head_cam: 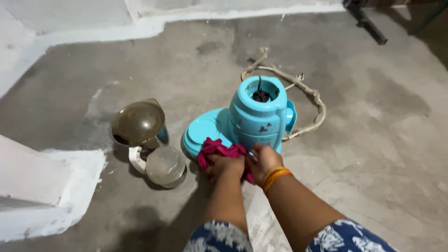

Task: The person wipes a turquoise blender base and its motor unit with a pink cloth while it sits on a concrete floor, then picks up the blender jar lid and wipes it with the same cloth.

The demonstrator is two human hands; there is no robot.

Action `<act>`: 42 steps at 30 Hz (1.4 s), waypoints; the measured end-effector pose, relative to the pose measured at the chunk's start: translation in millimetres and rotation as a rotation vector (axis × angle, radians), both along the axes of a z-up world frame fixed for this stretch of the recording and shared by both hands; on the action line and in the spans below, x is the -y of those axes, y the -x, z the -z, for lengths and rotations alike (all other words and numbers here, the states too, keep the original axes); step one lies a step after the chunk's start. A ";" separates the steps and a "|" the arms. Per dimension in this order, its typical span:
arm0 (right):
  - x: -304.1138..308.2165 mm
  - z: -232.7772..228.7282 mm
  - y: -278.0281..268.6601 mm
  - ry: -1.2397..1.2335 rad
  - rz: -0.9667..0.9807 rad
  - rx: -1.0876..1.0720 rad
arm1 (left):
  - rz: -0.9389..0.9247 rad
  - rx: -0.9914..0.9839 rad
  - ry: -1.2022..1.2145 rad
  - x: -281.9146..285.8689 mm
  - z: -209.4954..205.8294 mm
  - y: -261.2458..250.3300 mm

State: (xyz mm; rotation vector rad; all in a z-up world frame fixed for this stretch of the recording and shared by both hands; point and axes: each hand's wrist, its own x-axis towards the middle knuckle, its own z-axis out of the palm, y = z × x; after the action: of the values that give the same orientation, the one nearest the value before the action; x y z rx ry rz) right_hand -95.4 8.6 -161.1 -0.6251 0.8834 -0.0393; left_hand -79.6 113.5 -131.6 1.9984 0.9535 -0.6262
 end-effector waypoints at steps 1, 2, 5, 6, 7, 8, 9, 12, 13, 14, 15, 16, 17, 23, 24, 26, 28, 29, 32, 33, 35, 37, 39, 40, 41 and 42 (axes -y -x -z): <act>-0.9 -3.4 -1.2 -0.001 -0.009 -0.005 | -0.037 0.009 0.003 1.3 3.6 -4.4; -3.1 -7.1 -5.0 -0.009 -0.017 -0.010 | -0.077 0.025 0.005 -0.3 8.3 -11.9; -6.8 -12.1 -7.9 -0.013 -0.023 -0.030 | 0.011 0.137 -0.009 -20.6 34.0 -23.4; -5.6 -12.5 -6.7 -0.017 -0.024 -0.039 | 0.076 0.186 -0.018 -28.5 43.3 -23.7; -3.7 -12.5 -5.5 -0.014 -0.029 -0.044 | 0.055 0.215 -0.015 -34.1 51.5 -22.6; -0.3 -12.4 -4.5 -0.013 -0.031 -0.047 | 0.033 0.246 -0.012 -38.3 58.0 -21.3; 3.9 -12.7 -3.6 -0.008 -0.030 -0.048 | 0.012 0.277 -0.008 -41.3 62.2 -19.9; 13.4 -14.5 1.1 0.041 -0.019 -0.020 | -0.198 0.368 0.009 -39.9 66.7 -4.4; 16.7 -15.9 2.6 0.049 -0.018 -0.016 | -0.311 0.380 0.060 -35.2 65.6 0.3; 20.7 -18.7 3.3 0.058 -0.013 -0.011 | -0.422 0.393 0.113 -27.0 63.8 3.8; 23.0 -21.2 2.4 0.067 -0.008 -0.006 | -0.532 0.405 0.166 -19.3 62.0 5.7; 24.8 -22.3 3.3 0.071 0.005 -0.005 | -0.561 0.431 0.251 -11.6 61.8 7.5; 25.2 -22.9 3.2 0.075 0.019 -0.004 | -0.590 0.457 0.336 -4.8 62.1 7.6; 4.4 -17.9 2.4 -0.012 0.038 -0.127 | -0.715 0.418 0.592 -2.4 58.9 -2.0; 0.1 -17.2 3.3 -0.037 0.029 -0.146 | -0.737 0.407 0.624 -5.8 54.8 -3.5; -3.7 -18.9 4.6 -0.007 0.019 -0.125 | -0.769 0.408 0.519 -17.2 44.3 -2.1; -3.3 -23.1 5.8 0.002 0.017 -0.104 | -0.798 0.451 0.451 -23.6 32.6 -4.1; -2.2 -25.2 6.3 -0.001 0.021 -0.096 | -0.814 0.493 0.435 -25.0 28.7 -4.7; 3.4 -30.9 7.2 0.035 0.048 -0.074 | -0.836 0.501 0.506 -16.3 30.3 -5.1; 4.7 -31.6 7.1 0.055 0.060 -0.066 | -0.839 0.485 0.549 -12.1 35.6 -6.3; 4.8 -30.7 9.2 0.027 0.080 -0.083 | -0.809 0.440 0.621 -3.8 54.4 -2.8; 3.0 -27.5 12.4 0.008 0.079 -0.086 | -0.823 0.404 0.714 0.4 77.2 -3.5; 2.1 -25.0 16.8 0.002 0.059 -0.080 | -0.882 0.371 0.830 -0.3 99.5 -7.3; 3.1 -24.9 17.8 0.001 0.052 -0.094 | -0.858 0.344 0.866 -2.8 109.9 -10.1; 4.2 -25.8 18.8 0.000 0.044 -0.108 | -0.833 0.318 0.902 -7.3 119.2 -12.8; 5.8 -28.0 20.4 -0.001 0.038 -0.124 | -0.807 0.288 0.936 -9.5 127.8 -13.7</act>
State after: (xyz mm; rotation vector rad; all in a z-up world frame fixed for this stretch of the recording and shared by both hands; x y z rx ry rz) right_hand -115.8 2.8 -133.1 -0.6146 1.0157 -0.0345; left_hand -66.0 123.0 -259.4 0.7471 0.9369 -0.2237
